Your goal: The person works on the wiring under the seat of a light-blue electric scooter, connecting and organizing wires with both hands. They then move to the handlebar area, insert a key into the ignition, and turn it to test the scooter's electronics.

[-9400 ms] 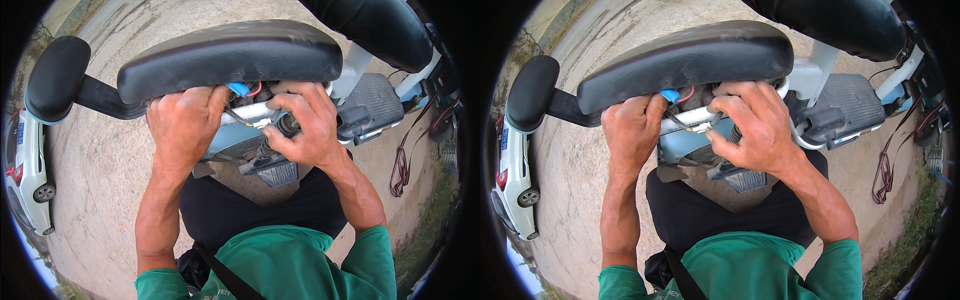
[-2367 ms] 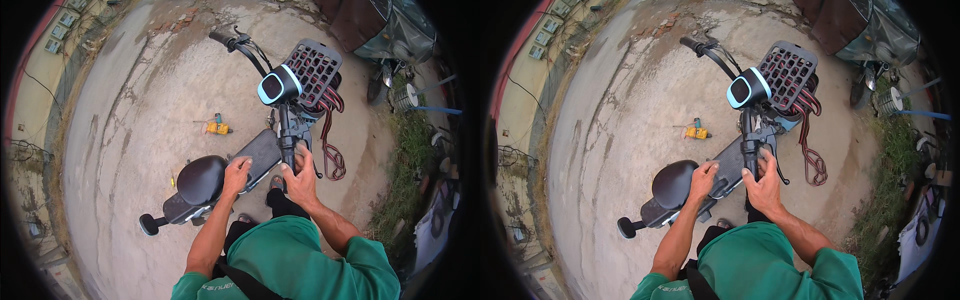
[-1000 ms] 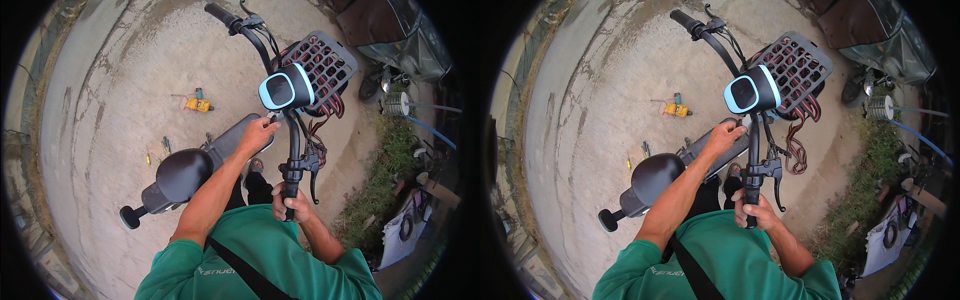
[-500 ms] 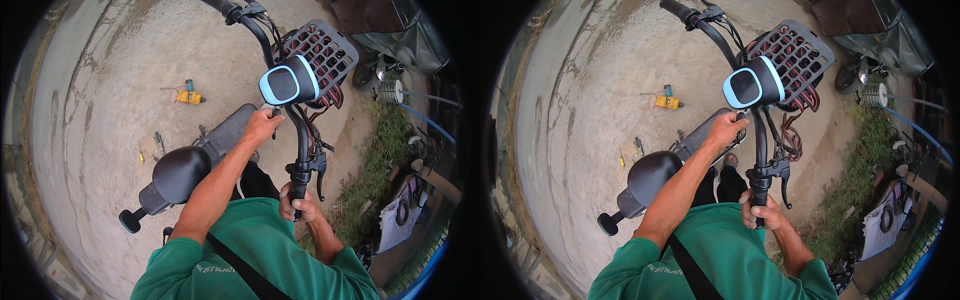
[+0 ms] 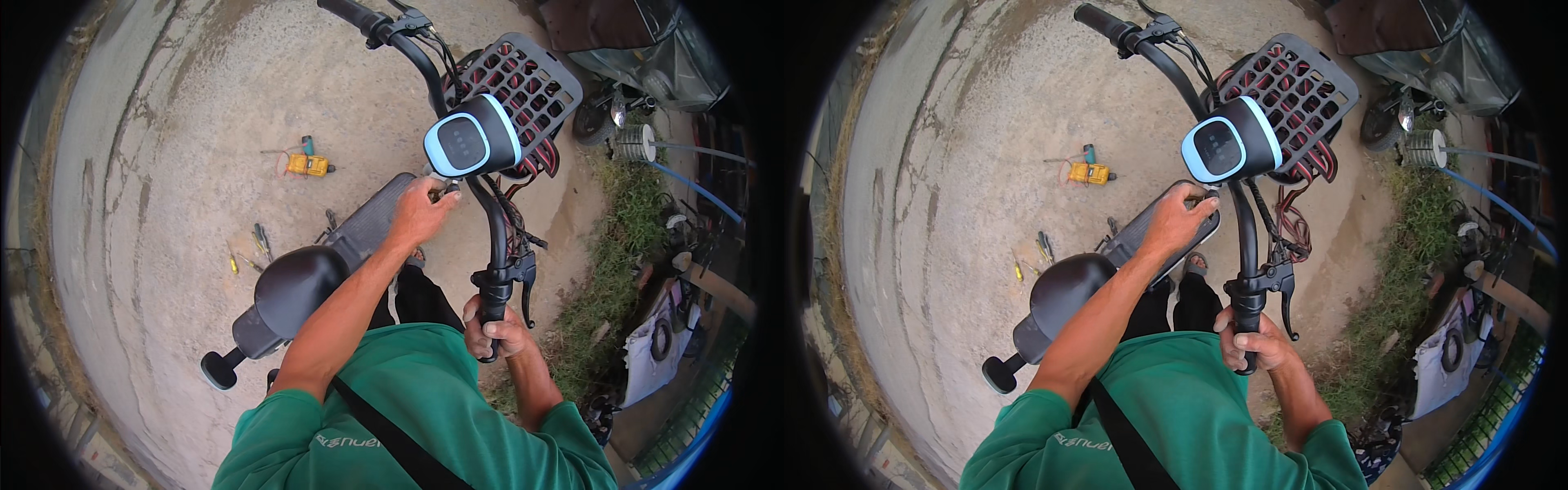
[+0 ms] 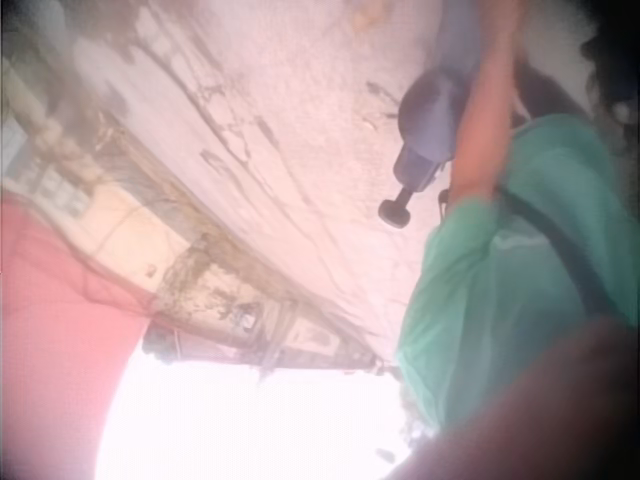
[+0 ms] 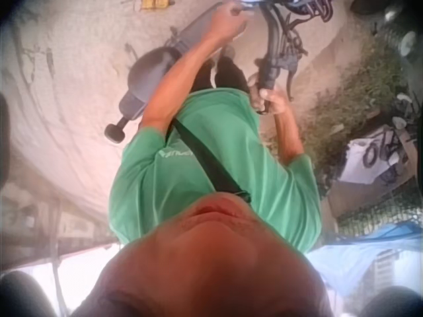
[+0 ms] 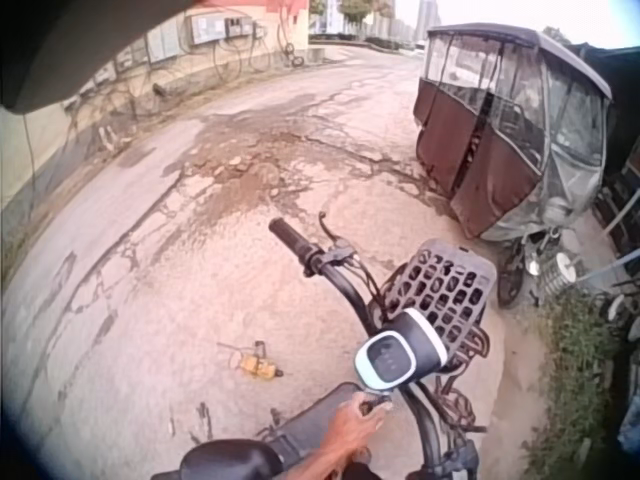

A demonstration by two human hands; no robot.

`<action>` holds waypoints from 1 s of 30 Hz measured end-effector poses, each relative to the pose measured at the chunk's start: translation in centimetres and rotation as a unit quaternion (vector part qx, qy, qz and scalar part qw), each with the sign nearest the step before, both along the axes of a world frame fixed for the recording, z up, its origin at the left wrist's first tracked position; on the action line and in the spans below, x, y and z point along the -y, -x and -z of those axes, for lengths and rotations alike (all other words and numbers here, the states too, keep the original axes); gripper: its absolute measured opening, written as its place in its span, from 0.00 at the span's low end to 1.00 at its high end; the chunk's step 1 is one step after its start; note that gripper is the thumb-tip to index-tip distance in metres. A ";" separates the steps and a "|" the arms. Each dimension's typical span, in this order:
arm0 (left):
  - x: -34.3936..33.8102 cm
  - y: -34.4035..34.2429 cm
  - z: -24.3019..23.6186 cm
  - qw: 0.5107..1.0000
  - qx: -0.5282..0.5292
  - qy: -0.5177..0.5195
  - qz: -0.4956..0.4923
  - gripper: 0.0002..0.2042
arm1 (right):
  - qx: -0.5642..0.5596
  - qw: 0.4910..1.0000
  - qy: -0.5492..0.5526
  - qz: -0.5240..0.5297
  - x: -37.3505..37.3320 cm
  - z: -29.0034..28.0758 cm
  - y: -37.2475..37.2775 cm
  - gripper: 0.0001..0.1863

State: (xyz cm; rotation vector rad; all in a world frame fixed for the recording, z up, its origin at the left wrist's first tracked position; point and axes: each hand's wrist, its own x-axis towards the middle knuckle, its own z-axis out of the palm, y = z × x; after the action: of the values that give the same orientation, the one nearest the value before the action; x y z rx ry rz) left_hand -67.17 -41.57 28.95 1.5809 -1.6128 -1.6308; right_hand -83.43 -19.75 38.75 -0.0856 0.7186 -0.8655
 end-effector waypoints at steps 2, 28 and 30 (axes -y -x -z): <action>0.3 -1.9 -0.3 1.000 0.020 -0.012 -0.008 0.24 | -0.033 0.999 -0.020 0.002 0.2 -0.7 -0.1 0.22; -9.0 -20.4 13.7 0.916 0.358 0.137 0.117 0.19 | -0.526 0.845 -0.069 -0.067 2.2 -5.5 -4.4 0.10; -8.8 -20.5 13.7 0.919 0.358 0.128 0.103 0.19 | -0.504 0.859 -0.062 -0.064 2.1 -5.4 -4.3 0.10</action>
State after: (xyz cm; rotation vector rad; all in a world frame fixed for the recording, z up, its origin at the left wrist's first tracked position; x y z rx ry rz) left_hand -46.70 -32.78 15.24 2.0445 -2.2990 -0.8801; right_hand -79.13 -21.90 44.11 -0.4937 1.7312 -0.5995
